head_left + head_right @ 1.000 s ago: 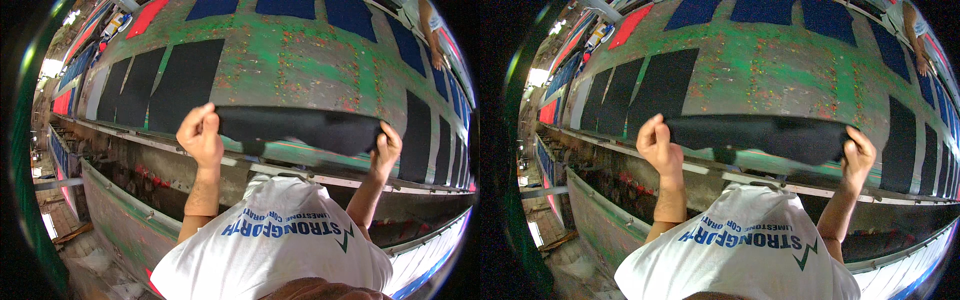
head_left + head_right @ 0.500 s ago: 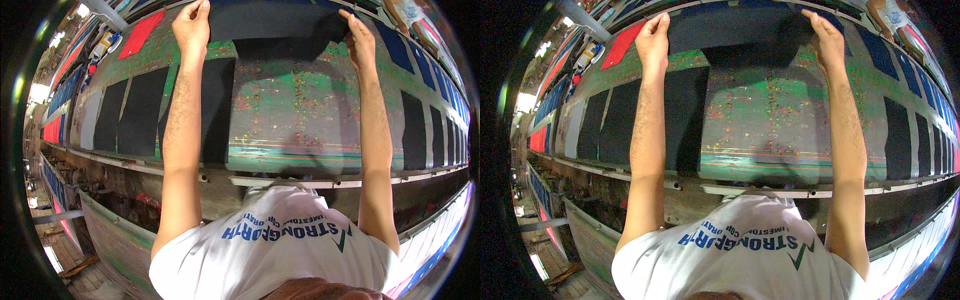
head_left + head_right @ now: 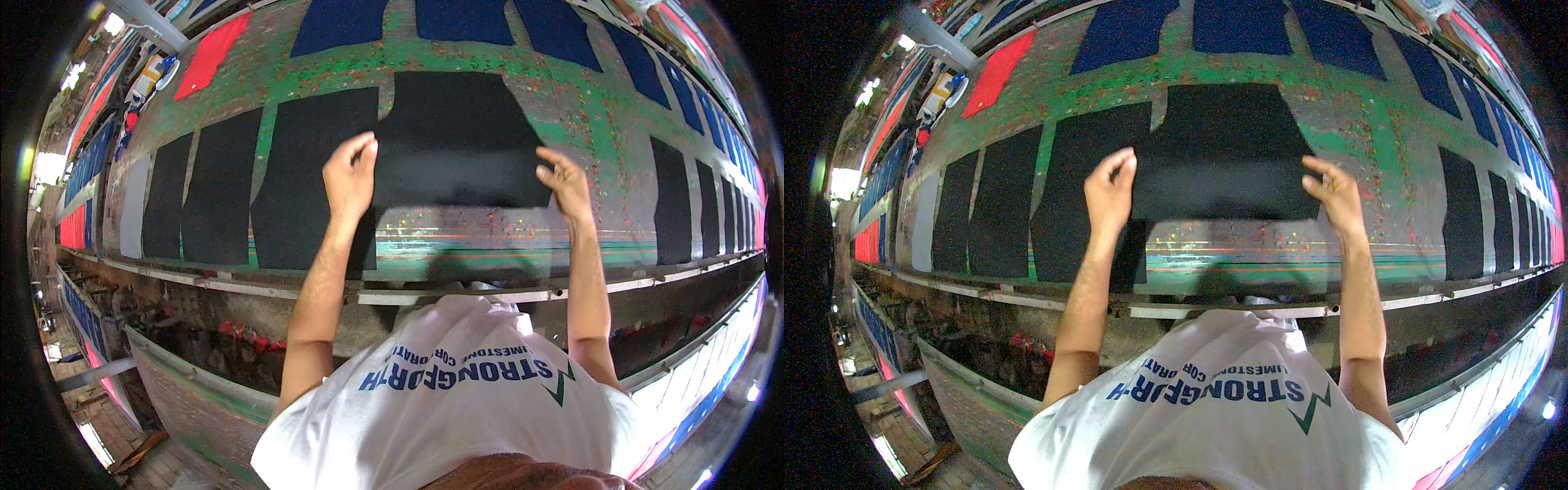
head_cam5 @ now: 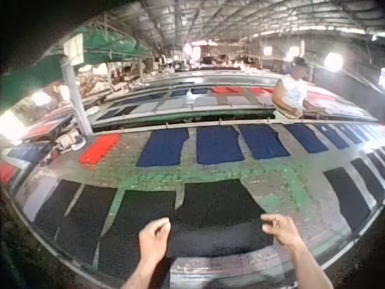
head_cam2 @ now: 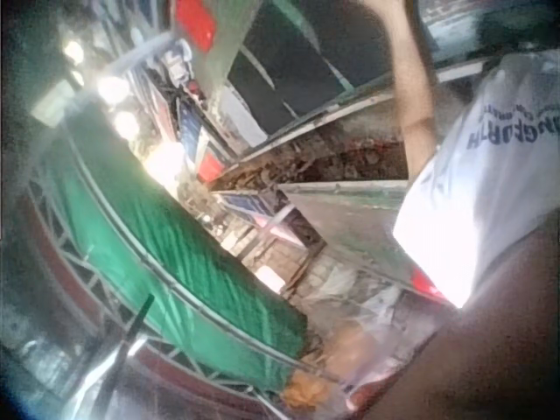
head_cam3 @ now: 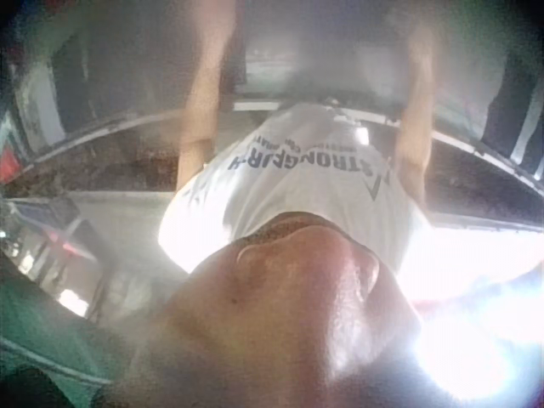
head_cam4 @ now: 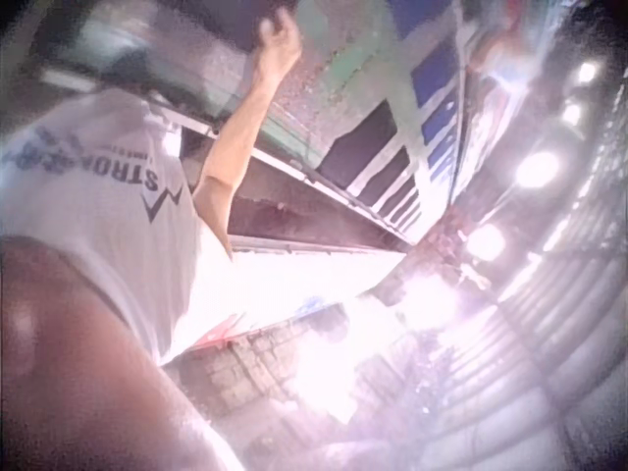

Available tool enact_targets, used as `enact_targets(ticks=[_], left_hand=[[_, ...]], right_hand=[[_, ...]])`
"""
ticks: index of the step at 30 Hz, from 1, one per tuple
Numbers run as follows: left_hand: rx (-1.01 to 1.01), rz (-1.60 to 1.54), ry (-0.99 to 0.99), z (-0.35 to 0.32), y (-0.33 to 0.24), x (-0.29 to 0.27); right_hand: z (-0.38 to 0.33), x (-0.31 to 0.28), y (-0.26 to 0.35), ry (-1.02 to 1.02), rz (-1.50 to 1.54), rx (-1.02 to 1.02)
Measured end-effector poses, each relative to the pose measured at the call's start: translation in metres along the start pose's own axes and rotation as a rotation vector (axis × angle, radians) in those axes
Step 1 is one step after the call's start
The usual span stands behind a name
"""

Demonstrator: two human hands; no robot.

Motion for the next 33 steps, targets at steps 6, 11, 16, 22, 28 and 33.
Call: enact_targets(ticks=[6,11,16,22,28,33], left_hand=[[-0.076,0.143,0.055,-0.087,0.041,0.02],[-0.19,0.19,0.1,-0.125,0.07,0.027],[-0.142,0.226,0.118,-0.143,0.077,0.034],[-0.093,0.294,0.15,-0.157,0.087,0.041],[-0.054,0.318,0.158,-0.164,0.087,0.045],[-0.001,0.368,0.153,-0.171,0.08,0.048]], right_hand=[[-0.065,-0.001,-0.083,0.049,-0.038,0.186],[-0.083,-0.005,-0.104,0.065,-0.183,0.218],[-0.093,-0.008,-0.119,0.089,-0.347,0.225],[-0.102,-0.01,-0.142,0.057,-0.281,0.226],[-0.11,-0.004,-0.135,0.085,-0.499,0.172],[-0.123,-0.005,-0.131,0.017,-0.575,0.221]])
Point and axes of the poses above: each hand's wrist, its own z-axis towards the middle knuckle, its own x-axis out of the palm, y = z × x, the point moved 10 cm from there along z, towards the middle knuckle, and after that the axes turned 4 degrees about z, right-handed, at the moved point
